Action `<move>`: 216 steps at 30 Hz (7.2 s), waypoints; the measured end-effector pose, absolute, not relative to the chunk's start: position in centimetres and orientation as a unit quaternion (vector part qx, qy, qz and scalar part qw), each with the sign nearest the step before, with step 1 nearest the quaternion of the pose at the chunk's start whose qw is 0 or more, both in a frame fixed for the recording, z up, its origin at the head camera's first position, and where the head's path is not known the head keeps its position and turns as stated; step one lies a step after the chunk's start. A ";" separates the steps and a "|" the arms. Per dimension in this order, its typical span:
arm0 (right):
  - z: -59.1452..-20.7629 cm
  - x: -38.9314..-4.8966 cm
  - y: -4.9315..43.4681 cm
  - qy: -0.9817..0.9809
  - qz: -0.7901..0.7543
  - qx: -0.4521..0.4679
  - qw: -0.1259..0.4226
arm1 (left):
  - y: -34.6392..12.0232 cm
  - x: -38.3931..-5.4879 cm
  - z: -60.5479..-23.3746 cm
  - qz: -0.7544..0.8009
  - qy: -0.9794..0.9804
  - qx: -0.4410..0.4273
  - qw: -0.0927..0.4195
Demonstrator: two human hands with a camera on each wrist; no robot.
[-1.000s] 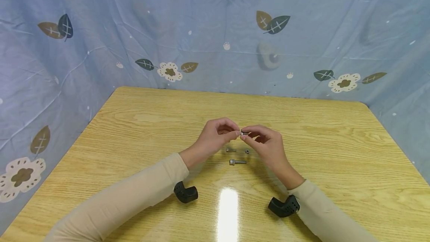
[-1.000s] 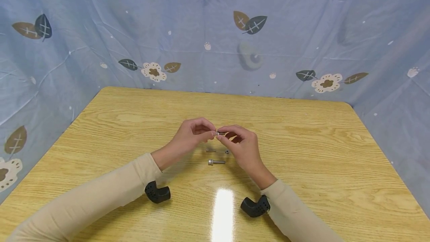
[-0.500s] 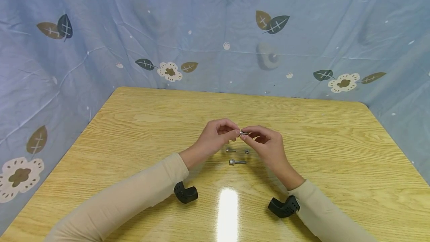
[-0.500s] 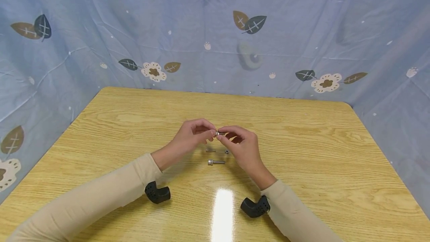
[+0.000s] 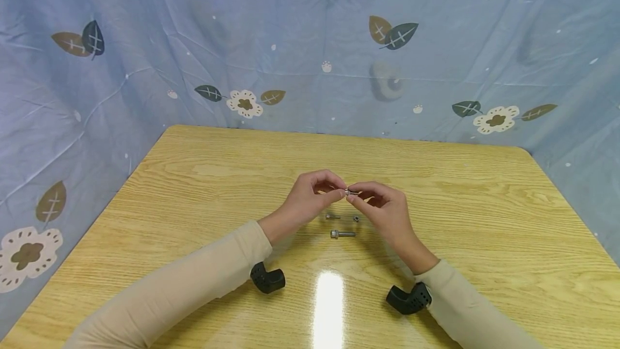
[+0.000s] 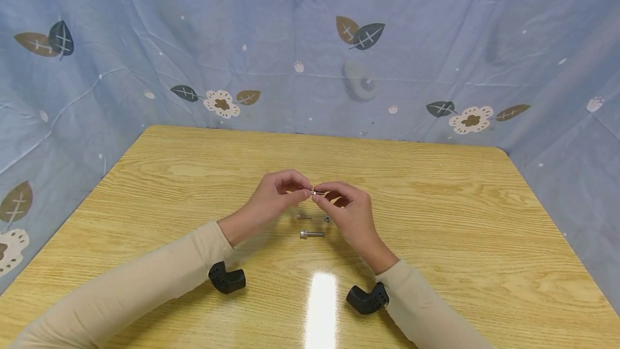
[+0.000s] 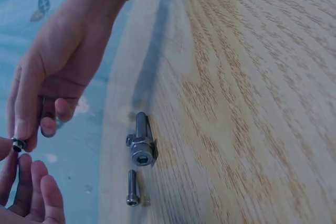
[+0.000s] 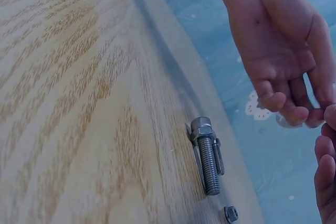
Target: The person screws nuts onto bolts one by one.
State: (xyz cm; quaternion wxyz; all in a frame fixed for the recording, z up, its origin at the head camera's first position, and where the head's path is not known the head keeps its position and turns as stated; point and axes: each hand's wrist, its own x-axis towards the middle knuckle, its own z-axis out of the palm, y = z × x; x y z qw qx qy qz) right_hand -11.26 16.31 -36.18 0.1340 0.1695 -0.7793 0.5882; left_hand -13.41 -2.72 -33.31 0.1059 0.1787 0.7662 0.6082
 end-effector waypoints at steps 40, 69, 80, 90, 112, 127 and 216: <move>-36.1 -12.0 17.5 -0.854 0.487 0.138 0.119 | -2.9 -14.5 -33.8 0.585 0.786 0.143 0.136; -37.6 -13.0 17.0 -0.897 0.421 0.120 0.057 | -2.4 -16.4 -35.3 0.439 0.867 0.173 0.162; -38.1 -13.3 16.9 -0.909 0.396 0.123 0.033 | -2.0 -16.7 -35.3 0.401 0.881 0.182 0.171; -38.5 -13.6 16.8 -0.913 0.383 0.130 0.042 | -1.7 -16.8 -35.3 0.373 0.893 0.189 0.164; -38.3 -13.2 17.2 -0.914 0.387 0.121 0.033 | -2.2 -16.4 -35.4 0.369 0.898 0.192 0.147; -37.8 -12.1 18.2 -0.908 0.391 0.147 0.002 | -3.5 -15.2 -35.2 0.370 0.890 0.200 0.174; -38.6 -11.9 18.4 -0.804 0.565 0.182 0.046 | -2.9 -14.8 -35.0 0.615 0.742 0.107 0.243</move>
